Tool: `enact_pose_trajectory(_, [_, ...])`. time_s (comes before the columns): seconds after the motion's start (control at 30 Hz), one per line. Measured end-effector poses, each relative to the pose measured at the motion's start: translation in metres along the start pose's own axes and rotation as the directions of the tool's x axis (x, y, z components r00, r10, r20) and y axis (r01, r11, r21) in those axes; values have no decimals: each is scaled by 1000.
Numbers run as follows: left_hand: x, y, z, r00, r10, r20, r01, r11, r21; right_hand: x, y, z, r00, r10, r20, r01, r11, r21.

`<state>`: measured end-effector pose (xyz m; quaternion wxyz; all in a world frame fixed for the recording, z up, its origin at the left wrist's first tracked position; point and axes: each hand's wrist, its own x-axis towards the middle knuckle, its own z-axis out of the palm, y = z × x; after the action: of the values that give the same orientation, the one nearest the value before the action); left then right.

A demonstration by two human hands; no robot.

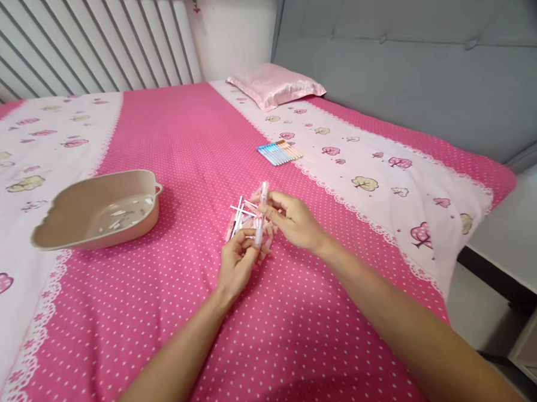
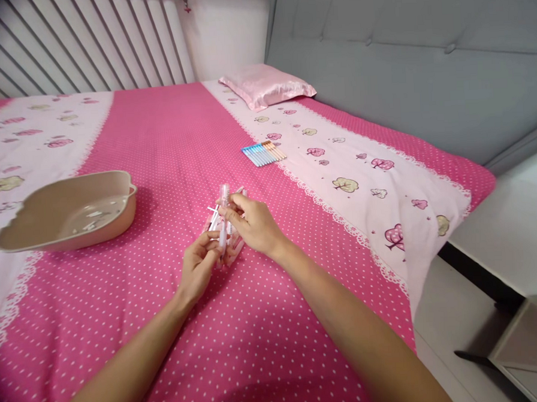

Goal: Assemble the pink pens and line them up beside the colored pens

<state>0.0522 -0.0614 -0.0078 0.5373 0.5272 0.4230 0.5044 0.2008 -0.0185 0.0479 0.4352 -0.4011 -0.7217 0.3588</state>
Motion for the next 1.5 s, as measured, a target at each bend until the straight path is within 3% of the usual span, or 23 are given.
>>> enact_pose_trajectory(0.37, [0,2,1,1000,-5,-20,4,998,-61,1,10,4,996,61,67,-74,974,213])
enact_pose_trajectory(0.7, [0,10,3,998,-59,-21,55,989,-134,3,8,4,981,135,141,-172,938,301])
enact_pose_trajectory(1.0, [2,8,1,997,-68,30,73,974,-216,2,8,4,969,168,182,-225,906,359])
enact_pose_trajectory(1.5, [2,10,1,989,-73,126,92,983,-156,1,-4,-4,941,228,250,-316,858,405])
